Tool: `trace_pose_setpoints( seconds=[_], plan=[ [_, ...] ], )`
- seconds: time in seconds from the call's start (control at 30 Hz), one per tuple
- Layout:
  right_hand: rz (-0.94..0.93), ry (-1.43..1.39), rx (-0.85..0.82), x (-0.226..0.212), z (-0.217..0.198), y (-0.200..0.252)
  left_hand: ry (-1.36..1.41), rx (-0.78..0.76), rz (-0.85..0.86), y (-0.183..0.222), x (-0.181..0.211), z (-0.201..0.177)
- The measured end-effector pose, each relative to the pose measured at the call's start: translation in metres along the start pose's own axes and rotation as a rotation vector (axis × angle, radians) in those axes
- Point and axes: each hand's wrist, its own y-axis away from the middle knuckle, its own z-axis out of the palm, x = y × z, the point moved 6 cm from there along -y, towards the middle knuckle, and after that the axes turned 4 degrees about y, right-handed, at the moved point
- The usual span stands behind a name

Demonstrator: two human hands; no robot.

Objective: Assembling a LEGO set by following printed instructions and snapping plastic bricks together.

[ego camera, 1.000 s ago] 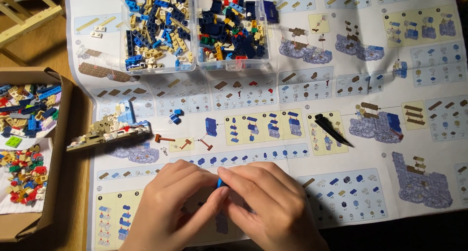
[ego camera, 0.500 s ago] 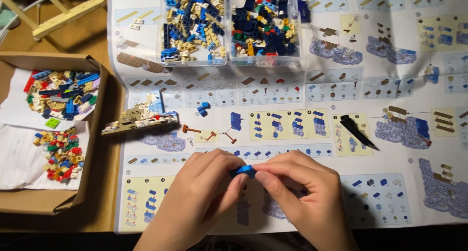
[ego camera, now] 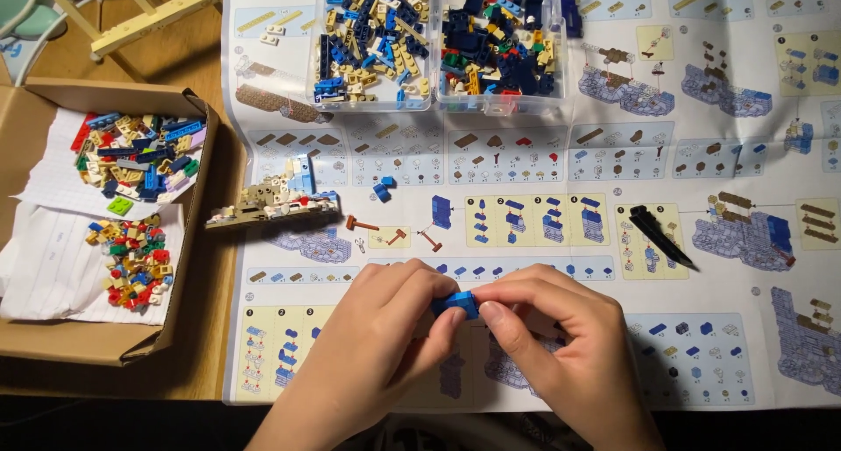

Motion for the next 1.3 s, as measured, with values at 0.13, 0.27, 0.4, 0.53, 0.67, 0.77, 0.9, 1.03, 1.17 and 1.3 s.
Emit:
trace_pose_setpoints(
  seconds=[0.13, 0.27, 0.4, 0.53, 0.67, 0.77, 0.9, 1.03, 1.17, 1.3],
  plan=[
    [-0.043, 0.053, 0.008, -0.003, 0.002, -0.001, -0.037, -0.008, 0.032, 0.000, 0.001, 0.003],
    [-0.047, 0.066, -0.070, -0.002, 0.002, -0.003, -0.095, 0.009, 0.064, -0.002, 0.003, 0.003],
    [-0.065, 0.181, -0.264, -0.007, 0.000, -0.008, -0.127, 0.001, 0.080, -0.004, 0.006, 0.004],
    [-0.120, 0.267, -0.426, -0.011, 0.007, -0.011, -0.171, -0.041, 0.115, -0.005, 0.007, 0.007],
    [-0.166, 0.438, -0.461, -0.006, 0.016, -0.011, -0.191, -0.069, 0.103, -0.009, 0.005, 0.010],
    [-0.162, 0.499, -0.458, -0.001, 0.018, -0.013, -0.212, -0.090, 0.102, -0.011, 0.004, 0.013],
    [-0.168, 0.446, -0.482, 0.001, 0.017, -0.016, -0.181, -0.092, 0.062, -0.012, -0.003, 0.016],
    [-0.155, 0.405, -0.522, 0.003, 0.016, -0.014, -0.092, -0.128, 0.000, -0.011, -0.004, 0.016],
    [-0.095, 0.225, -0.478, 0.002, 0.013, -0.013, 0.104, -0.131, -0.228, -0.009, -0.008, 0.011],
    [-0.048, 0.124, -0.508, 0.001, 0.012, -0.012, 0.282, -0.150, -0.291, -0.007, -0.009, 0.008]
  ],
)
